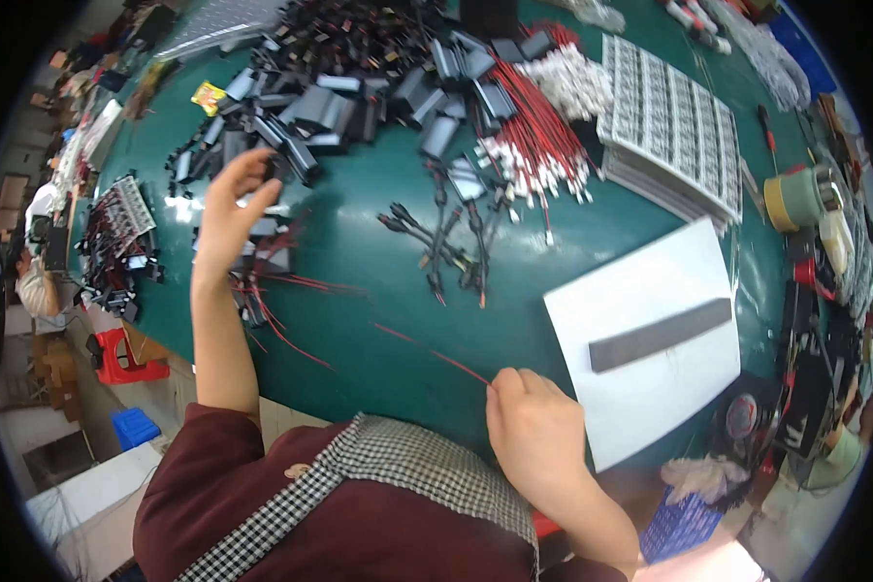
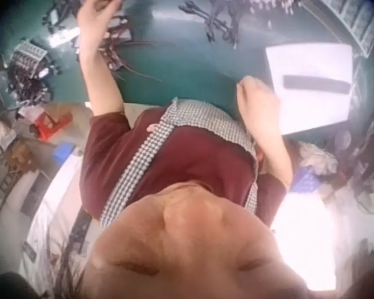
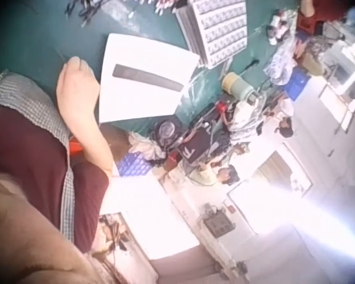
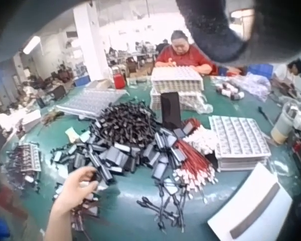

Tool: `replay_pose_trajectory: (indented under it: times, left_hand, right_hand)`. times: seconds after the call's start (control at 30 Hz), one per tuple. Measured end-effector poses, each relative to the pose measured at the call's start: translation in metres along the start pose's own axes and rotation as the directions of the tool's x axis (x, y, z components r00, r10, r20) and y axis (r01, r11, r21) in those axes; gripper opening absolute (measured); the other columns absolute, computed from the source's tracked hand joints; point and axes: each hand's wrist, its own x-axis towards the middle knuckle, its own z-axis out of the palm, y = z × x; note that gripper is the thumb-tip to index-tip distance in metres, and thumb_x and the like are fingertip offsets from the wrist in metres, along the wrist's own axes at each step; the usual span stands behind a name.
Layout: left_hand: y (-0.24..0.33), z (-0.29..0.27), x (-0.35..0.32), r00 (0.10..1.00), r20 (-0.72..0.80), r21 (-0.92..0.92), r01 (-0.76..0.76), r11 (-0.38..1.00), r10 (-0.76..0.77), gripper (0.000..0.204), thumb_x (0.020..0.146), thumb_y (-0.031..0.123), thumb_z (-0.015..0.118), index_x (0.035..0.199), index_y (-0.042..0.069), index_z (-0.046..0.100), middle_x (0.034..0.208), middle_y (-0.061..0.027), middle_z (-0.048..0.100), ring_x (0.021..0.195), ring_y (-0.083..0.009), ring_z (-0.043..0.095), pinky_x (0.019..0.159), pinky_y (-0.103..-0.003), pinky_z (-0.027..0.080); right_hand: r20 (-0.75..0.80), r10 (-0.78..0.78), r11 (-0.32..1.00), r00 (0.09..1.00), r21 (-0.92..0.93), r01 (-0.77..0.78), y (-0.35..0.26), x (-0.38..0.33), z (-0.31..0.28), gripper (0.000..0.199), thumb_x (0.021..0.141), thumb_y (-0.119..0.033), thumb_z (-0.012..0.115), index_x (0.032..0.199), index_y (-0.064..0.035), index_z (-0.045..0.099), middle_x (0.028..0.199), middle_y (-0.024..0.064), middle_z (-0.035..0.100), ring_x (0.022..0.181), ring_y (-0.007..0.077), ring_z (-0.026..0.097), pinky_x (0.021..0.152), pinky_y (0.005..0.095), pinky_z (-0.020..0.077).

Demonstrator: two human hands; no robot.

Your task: The person assembles small electronic modules by manually inserting wires into plastic housings at a factory workbench.

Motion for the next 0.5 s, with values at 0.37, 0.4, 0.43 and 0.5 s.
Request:
replay_pose_trajectory:
  times: [0.37,0.4,0.43,0.5]
  left_hand:
    - [0.080,0.068,-0.056,0.773,0.628,-0.670,0.477,0.570,0.091,0.043,0.088,0.013,0.048,0.130,0.001,0.048,0.101,-0.0071,0.057,0.083,-0.0120,0.057,0.077,-0.024,0.045]
    - [0.082,0.075,-0.060,0.749,0.659,-0.655,0.524,0.545,0.072,0.043,0.089,0.013,0.045,0.130,0.001,0.048,0.102,-0.0075,0.057,0.082,-0.0120,0.057,0.077,-0.024,0.044]
    - [0.083,0.080,-0.065,0.752,0.658,-0.643,0.532,0.551,0.040,0.050,0.087,0.023,0.049,0.130,-0.004,0.047,0.101,-0.0112,0.058,0.083,-0.0172,0.058,0.079,-0.028,0.045]
    - [0.079,0.084,-0.068,0.723,0.690,-0.643,0.583,0.496,0.044,0.050,0.088,0.023,0.048,0.130,-0.004,0.047,0.102,-0.0105,0.057,0.085,-0.0163,0.056,0.080,-0.028,0.044]
  right_hand:
    - [-0.123,-0.239,0.971,0.963,-0.054,0.234,-0.016,0.037,0.066,0.038,0.073,-0.019,0.069,0.104,-0.0028,0.056,0.096,0.0088,0.051,0.089,0.0234,0.052,0.075,0.0333,0.0440]
    - [-0.154,-0.255,0.966,0.955,-0.085,0.245,-0.018,0.042,0.075,0.029,0.074,-0.017,0.066,0.097,-0.0039,0.055,0.093,0.0080,0.050,0.088,0.0222,0.051,0.073,0.0327,0.0433]
    - [-0.138,-0.262,0.962,0.955,-0.117,0.247,-0.019,0.043,0.082,0.025,0.074,-0.016,0.065,0.094,-0.0044,0.054,0.091,0.0076,0.049,0.087,0.0216,0.051,0.072,0.0324,0.0429]
    - [-0.130,-0.266,0.957,0.955,-0.152,0.246,-0.019,0.043,0.087,0.021,0.074,-0.014,0.064,0.090,-0.0050,0.053,0.090,0.0072,0.048,0.086,0.0210,0.050,0.072,0.0321,0.0426]
